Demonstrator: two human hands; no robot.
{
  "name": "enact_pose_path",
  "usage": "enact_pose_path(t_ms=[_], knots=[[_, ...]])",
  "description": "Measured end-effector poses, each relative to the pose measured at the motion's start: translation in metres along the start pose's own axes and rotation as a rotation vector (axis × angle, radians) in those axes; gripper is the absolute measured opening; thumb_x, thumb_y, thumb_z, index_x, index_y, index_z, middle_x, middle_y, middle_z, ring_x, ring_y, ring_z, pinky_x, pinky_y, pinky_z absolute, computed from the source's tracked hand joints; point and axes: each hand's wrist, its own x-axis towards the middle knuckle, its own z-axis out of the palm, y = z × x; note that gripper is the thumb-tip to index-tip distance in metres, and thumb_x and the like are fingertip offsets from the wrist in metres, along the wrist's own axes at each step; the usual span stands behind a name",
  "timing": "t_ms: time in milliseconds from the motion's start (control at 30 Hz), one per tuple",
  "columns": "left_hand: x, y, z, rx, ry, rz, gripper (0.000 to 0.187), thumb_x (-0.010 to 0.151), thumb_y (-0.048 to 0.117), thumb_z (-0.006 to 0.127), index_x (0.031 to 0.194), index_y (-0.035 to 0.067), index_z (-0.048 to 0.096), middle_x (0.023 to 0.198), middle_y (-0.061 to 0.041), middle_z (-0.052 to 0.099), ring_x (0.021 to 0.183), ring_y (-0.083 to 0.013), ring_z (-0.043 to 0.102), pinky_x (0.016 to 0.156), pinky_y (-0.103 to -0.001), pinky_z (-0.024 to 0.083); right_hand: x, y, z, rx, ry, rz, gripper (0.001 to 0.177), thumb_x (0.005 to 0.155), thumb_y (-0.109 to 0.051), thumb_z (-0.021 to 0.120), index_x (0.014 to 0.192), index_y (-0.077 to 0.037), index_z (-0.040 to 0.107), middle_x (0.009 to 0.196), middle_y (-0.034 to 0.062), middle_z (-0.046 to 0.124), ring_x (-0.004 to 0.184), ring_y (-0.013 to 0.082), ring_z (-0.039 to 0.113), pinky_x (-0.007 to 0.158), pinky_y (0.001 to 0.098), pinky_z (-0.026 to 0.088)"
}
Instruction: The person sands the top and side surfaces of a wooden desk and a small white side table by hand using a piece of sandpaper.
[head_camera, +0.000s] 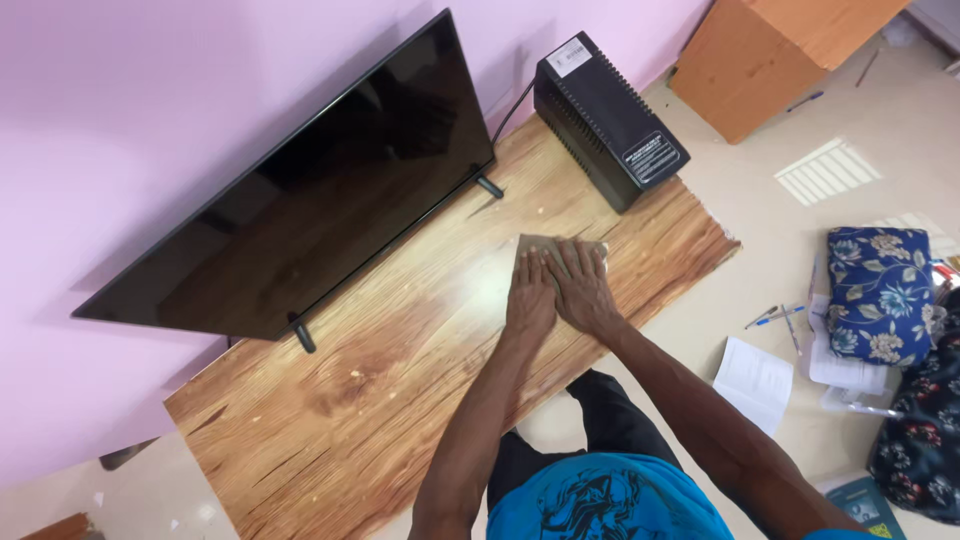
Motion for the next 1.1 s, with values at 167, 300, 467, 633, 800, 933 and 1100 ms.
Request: enact_pose_path(t_ms=[167,300,467,633,800,933,1100], knots=[[0.076,-0.01,-0.019,-0.101,0.103,-0.082,0.068,0.094,0.008,0.057,0.154,-0.012,0.032,0.163,-0.032,0.023,0.152,-0.0451,0.022,0.122,-0.049,0.021,0.076,0.045,-0.001,-0.01,-0.003,-0.042,0.072,0.094,-0.025,0.057,0.161,-0.012,0.034,0.17,0.018,0.019,0.156,0.0433,0.012,0.122,0.0638,0.011],[0.115,-0.021,-0.033,0.149,0.02,-0.107,0.07,0.091,0.013,0.058,0.152,-0.013,0.035,0.16,-0.03,0.031,0.154,-0.0411,0.027,0.128,-0.046,0.021,0.12,0.063,0.0,0.059,-0.042,-0.061,0.071,0.095,-0.026,0.052,0.161,-0.011,0.031,0.169,0.0186,0.016,0.156,0.0425,0.006,0.123,0.0629,0.005],[0.118,-0.022,-0.013,0.085,0.2,-0.131,0.068,0.09,0.012,0.058,0.15,-0.012,0.039,0.159,-0.032,0.038,0.15,-0.0431,0.035,0.126,-0.046,0.025,0.116,0.067,-0.009,0.078,-0.054,-0.071,0.07,0.095,-0.026,0.051,0.161,-0.011,0.032,0.171,0.0201,0.017,0.157,0.0441,0.006,0.123,0.0624,0.005],[0.058,0.042,-0.036,0.033,0.074,-0.138,0.083,0.081,0.02,0.065,0.148,-0.017,0.035,0.156,-0.036,0.033,0.148,-0.0467,0.03,0.123,-0.048,0.024,0.055,0.069,-0.033,0.084,0.012,-0.151,0.071,0.093,-0.033,0.056,0.156,-0.006,0.039,0.166,0.0222,0.024,0.154,0.0457,0.016,0.122,0.0641,0.012],[0.001,0.111,-0.006,0.001,0.136,-0.045,0.078,0.087,0.018,0.063,0.149,-0.018,0.033,0.157,-0.038,0.03,0.149,-0.0493,0.028,0.124,-0.052,0.024,-0.045,0.072,-0.055,0.033,0.001,-0.059,0.073,0.086,-0.028,0.061,0.154,-0.009,0.043,0.166,0.0182,0.029,0.154,0.0416,0.021,0.122,0.0594,0.016],[-0.006,0.143,0.058,-0.017,0.291,-0.017,0.066,0.094,0.015,0.057,0.151,-0.014,0.037,0.16,-0.035,0.034,0.149,-0.0472,0.032,0.122,-0.053,0.027,-0.097,0.085,-0.055,0.047,0.059,-0.017,0.072,0.086,-0.023,0.063,0.154,-0.013,0.045,0.166,0.0158,0.031,0.153,0.0407,0.026,0.122,0.0586,0.019],[0.008,0.17,0.078,0.102,0.211,0.001,0.062,0.093,0.014,0.053,0.148,-0.013,0.041,0.157,-0.035,0.037,0.148,-0.0476,0.033,0.12,-0.053,0.033,-0.11,0.117,-0.054,-0.009,0.047,-0.014,0.062,0.091,-0.027,0.061,0.15,-0.011,0.049,0.163,0.0176,0.034,0.151,0.0421,0.028,0.122,0.06,0.022]])
